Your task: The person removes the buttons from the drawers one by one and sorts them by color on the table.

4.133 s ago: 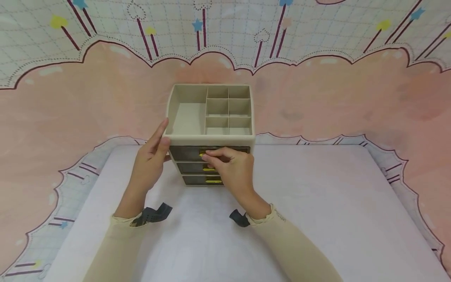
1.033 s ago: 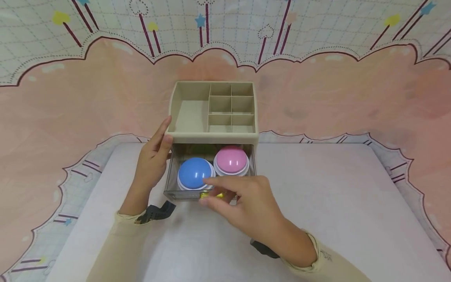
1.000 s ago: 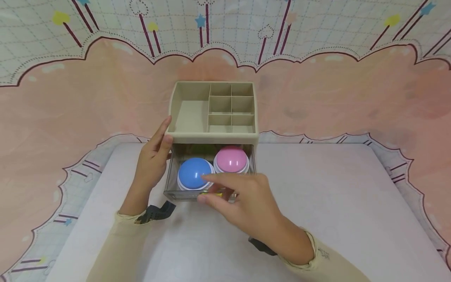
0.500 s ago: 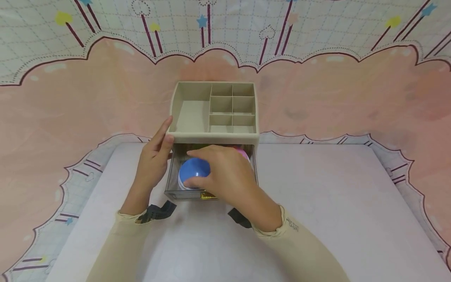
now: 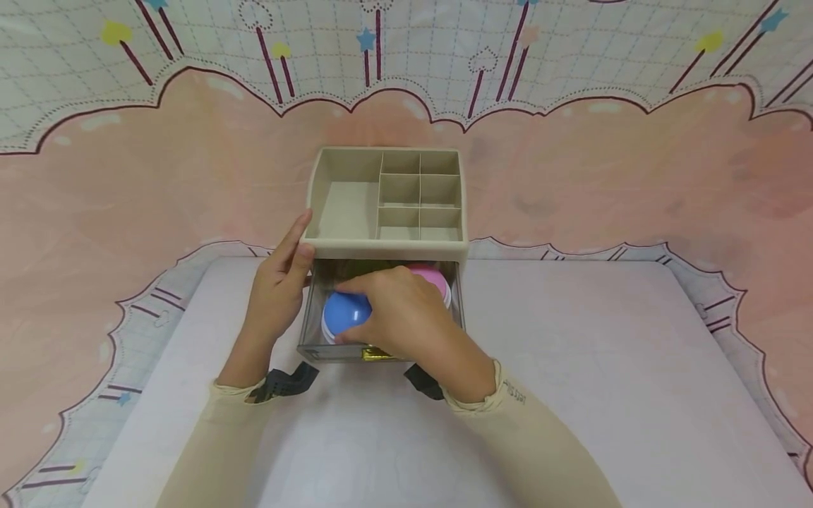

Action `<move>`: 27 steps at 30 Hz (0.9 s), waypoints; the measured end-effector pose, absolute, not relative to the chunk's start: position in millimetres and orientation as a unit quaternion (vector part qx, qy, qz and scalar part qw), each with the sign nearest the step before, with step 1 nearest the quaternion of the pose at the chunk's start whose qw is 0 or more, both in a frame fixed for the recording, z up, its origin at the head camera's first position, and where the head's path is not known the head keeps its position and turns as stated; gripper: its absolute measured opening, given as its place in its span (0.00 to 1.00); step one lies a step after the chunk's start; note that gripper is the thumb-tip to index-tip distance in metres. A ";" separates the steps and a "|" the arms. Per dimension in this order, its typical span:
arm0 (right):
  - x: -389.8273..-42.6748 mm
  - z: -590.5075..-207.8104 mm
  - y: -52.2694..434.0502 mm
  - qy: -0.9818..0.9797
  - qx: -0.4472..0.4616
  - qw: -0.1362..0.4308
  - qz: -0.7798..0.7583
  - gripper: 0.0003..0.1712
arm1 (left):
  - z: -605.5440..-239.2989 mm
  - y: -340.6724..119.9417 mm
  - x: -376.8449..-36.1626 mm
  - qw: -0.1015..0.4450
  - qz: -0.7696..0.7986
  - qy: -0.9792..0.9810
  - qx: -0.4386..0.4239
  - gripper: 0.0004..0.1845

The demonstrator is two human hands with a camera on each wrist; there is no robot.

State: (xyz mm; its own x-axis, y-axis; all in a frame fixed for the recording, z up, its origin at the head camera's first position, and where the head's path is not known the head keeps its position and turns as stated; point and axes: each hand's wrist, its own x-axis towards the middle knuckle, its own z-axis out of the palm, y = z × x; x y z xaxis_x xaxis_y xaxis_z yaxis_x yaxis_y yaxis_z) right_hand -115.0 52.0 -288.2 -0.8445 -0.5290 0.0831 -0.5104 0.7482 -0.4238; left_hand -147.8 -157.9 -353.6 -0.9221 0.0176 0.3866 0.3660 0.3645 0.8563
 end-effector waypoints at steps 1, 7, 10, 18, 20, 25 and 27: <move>-114.9 -288.3 51.6 0.936 -0.275 0.022 -0.218 0.37 | -354.0 -158.1 -147.9 0.158 -0.548 -0.813 -0.118 0.26; -114.3 -289.4 50.5 0.941 -0.265 0.017 -0.208 0.38 | -354.7 -158.5 -148.3 0.155 -0.544 -0.816 -0.117 0.26; -114.0 -289.6 50.4 0.941 -0.267 0.011 -0.206 0.39 | -354.5 -158.4 -148.2 0.155 -0.546 -0.815 -0.121 0.26; -112.8 -289.1 49.9 0.941 -0.271 0.005 -0.205 0.39 | -354.4 -158.1 -147.6 0.153 -0.547 -0.814 -0.123 0.26; -112.9 -289.1 50.1 0.941 -0.271 0.004 -0.204 0.38 | -354.5 -158.1 -147.8 0.154 -0.549 -0.812 -0.125 0.26; -113.0 -289.0 51.1 0.940 -0.270 -0.001 -0.208 0.36 | -354.6 -157.8 -148.3 0.157 -0.551 -0.810 -0.125 0.26; -113.0 -289.2 51.3 0.939 -0.272 -0.005 -0.211 0.35 | -354.5 -158.0 -148.0 0.157 -0.548 -0.813 -0.122 0.26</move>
